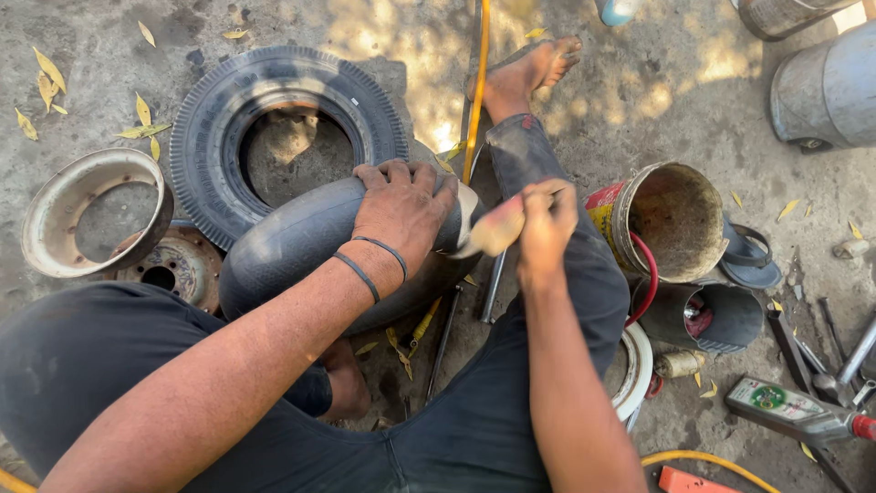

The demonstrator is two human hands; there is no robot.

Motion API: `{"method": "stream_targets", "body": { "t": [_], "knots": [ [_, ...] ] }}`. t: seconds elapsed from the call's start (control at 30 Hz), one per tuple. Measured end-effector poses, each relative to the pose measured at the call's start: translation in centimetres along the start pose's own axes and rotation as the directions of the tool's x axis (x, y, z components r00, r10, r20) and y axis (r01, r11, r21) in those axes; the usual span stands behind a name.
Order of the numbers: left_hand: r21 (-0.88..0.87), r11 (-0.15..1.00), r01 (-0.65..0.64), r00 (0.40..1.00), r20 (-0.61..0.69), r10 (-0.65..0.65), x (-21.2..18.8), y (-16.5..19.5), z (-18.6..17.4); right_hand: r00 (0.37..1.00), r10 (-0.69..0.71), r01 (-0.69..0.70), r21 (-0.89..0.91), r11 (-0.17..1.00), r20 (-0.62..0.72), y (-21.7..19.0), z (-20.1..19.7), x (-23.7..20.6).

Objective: The person repairs a punctured inner tube by sanding the area around the leak, applying adhesive from a tube, and then attaching a patch.

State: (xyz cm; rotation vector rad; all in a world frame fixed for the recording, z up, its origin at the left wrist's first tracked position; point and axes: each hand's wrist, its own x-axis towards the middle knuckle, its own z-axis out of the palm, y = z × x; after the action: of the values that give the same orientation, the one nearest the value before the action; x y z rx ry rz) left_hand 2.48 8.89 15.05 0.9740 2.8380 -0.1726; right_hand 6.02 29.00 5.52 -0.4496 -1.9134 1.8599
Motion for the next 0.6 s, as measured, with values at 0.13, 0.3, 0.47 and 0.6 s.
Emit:
{"method": "stream_targets", "body": {
  "t": [0.13, 0.3, 0.47, 0.6],
  "knots": [
    [-0.023, 0.999, 0.027, 0.998, 0.053, -0.025, 0.4, 0.0, 0.2, 0.853, -0.315, 0.365, -0.043, 0.93, 0.416, 0.4, 0.5, -3.0],
    [-0.017, 0.999, 0.027, 0.999, 0.02, -0.027, -0.1, 0.1, 0.3, 0.997, -0.01, 0.015, 0.056, 0.998, -0.082, 1.4, -0.1, 0.4],
    [-0.045, 0.998, 0.052, 0.998, 0.02, -0.051, 0.1, -0.8, 0.4, 0.866, -0.385, 0.434, -0.097, 0.896, 0.319, -0.1, 0.8, -2.4],
    [-0.031, 0.998, 0.045, 0.999, -0.023, -0.046, -0.3, -0.5, 0.8, 0.975, -0.172, 0.186, -0.095, 0.978, 0.141, 0.4, 1.1, -1.7]
  ]
}}
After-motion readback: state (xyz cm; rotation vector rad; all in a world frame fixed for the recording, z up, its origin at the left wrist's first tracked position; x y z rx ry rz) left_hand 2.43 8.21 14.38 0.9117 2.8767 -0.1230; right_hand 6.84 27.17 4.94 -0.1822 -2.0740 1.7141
